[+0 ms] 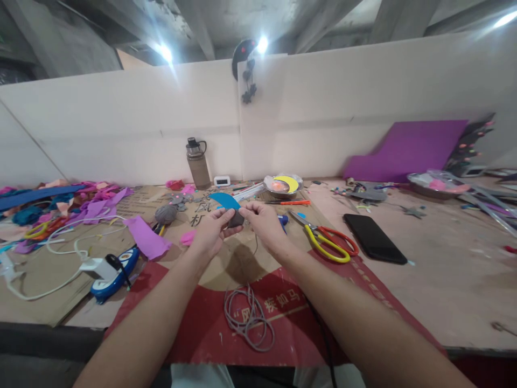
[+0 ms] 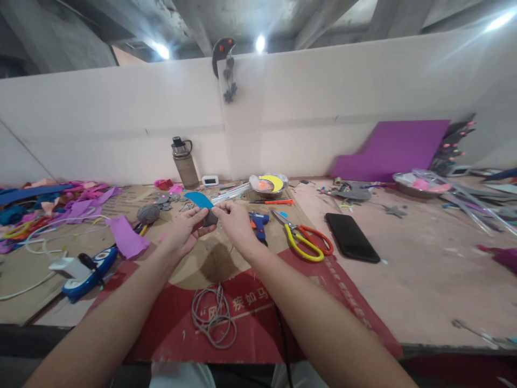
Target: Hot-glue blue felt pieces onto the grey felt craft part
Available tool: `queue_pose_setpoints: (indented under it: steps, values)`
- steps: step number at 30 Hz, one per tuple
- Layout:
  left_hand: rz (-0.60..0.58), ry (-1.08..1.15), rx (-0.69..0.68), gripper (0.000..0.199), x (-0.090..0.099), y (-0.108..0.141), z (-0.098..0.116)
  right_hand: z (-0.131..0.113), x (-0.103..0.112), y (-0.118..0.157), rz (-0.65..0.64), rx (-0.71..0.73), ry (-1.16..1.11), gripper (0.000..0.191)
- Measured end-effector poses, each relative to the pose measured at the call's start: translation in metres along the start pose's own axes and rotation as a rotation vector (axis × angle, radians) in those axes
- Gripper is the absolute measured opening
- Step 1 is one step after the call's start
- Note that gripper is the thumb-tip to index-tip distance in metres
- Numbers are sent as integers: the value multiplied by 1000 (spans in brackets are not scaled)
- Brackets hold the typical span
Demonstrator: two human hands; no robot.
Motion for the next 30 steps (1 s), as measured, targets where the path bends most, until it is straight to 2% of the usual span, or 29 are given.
queue_pose_setpoints:
  steps: [5,11,16,20,26,30]
  values:
    - [36,18,-45,11,-9,-2,-4,3,2,-1,59,46,65,21]
    - [19,3,-134,18,-18,-6,3,-9,6,-4,4,93,49,23]
    - [48,5,-183,19,-24,-10,8,-19,11,-6,47,158,98,28]
    - [72,46,-198,19,-23,-12,8,-20,11,-5,29,184,140,29]
    - [59,46,-192,18,-16,-9,4,-20,10,-2,42,191,111,11]
    - [32,33,-173,18,-13,-6,3,-23,9,1,24,227,99,11]
Point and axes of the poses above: each hand's wrist, its own y-axis away from the middle knuckle, its own x-axis out of the back of the hand, z = x × y, the point moved 1 cm from there along -y, towards the middle knuckle, and after that the axes turned 2 degrees about -y, right-handed, at the moved point
